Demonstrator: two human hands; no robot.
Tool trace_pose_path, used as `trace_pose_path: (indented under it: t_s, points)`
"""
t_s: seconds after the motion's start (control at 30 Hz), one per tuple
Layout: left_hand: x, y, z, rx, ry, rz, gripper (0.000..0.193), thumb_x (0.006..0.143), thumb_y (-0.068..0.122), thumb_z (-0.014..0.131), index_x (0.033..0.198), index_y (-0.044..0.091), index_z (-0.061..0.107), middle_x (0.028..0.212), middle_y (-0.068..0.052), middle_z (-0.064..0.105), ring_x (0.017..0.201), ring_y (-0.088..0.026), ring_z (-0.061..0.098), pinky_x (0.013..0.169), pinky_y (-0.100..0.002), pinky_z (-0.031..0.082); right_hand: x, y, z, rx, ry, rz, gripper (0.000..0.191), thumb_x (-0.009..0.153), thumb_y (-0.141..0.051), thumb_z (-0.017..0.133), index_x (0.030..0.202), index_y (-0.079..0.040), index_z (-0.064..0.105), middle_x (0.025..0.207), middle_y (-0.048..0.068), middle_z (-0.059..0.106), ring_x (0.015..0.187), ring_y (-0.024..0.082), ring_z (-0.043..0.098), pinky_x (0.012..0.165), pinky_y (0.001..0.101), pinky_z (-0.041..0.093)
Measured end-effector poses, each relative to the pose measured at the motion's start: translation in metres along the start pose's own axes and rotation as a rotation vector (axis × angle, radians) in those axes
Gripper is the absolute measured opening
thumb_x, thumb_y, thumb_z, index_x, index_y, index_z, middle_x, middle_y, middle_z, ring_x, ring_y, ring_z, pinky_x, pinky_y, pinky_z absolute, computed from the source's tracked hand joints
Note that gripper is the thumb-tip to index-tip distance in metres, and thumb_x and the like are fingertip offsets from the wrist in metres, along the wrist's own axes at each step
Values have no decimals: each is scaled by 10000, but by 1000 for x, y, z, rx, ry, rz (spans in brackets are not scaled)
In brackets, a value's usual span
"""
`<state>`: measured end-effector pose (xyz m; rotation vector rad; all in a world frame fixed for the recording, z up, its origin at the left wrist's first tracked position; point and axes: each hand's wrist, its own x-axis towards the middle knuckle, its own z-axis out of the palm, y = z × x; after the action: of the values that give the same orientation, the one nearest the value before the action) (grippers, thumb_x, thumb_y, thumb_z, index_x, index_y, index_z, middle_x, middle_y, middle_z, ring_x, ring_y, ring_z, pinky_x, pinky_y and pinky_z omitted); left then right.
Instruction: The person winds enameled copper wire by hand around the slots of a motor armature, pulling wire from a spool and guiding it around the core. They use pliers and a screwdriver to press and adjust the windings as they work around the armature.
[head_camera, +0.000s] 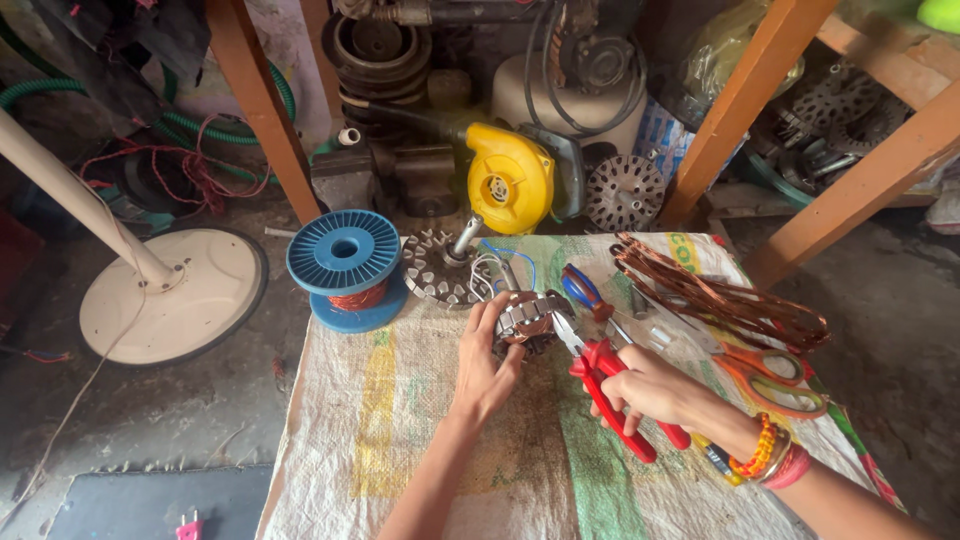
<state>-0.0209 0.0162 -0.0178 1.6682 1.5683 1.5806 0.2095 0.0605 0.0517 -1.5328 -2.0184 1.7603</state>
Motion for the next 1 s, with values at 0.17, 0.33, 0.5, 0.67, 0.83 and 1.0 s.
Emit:
trace_pose_path:
  t_s: [0.17,0.33,0.5,0.67,0.83,1.0]
  points:
    - [-1,0,0,27,-23,0,685,727,50,607,1403,43,495,1276,-202,556,1164,-389,578,1033,-461,476,-2,-3,-8,-30,-4,55,430,767,-148,571,1185,-49,593,885,125,694,713,206,670,590,388,610]
    - [-1,-2,2,53,-56,-16,709,715,32,619,1412,63,490,1278,-186,544,1164,-368,579,1025,-460,473,-2,-6,-14,-1,5,184,238,769,-101,611,937,32,507,881,182,718,729,265,716,590,393,618]
    - [-3,-2,1,-11,-76,43,698,717,-30,618,1403,43,511,1309,-188,555,1196,-376,592,1060,-430,481,-5,-15,-21,42,-71,235,160,727,-60,572,859,30,573,795,170,726,664,244,709,489,383,556]
    - [-5,1,0,-16,-96,83,678,722,-54,616,1389,32,527,1346,-197,552,1226,-394,584,1057,-418,484,-6,-13,-34,9,-157,283,231,701,-44,591,912,19,658,748,122,685,615,241,646,440,340,457]
    - [-3,3,-2,-10,-93,87,696,704,-61,617,1388,26,521,1343,-200,552,1231,-401,580,1069,-427,467,2,-3,-29,29,-169,129,159,708,-26,610,829,69,649,754,125,702,635,202,647,591,337,531]
    - [-3,3,-1,-28,-98,60,702,707,-65,605,1398,26,517,1346,-193,548,1228,-389,585,1075,-414,475,-3,4,-19,299,-130,295,73,733,0,531,751,56,574,702,188,683,613,281,675,664,411,599]
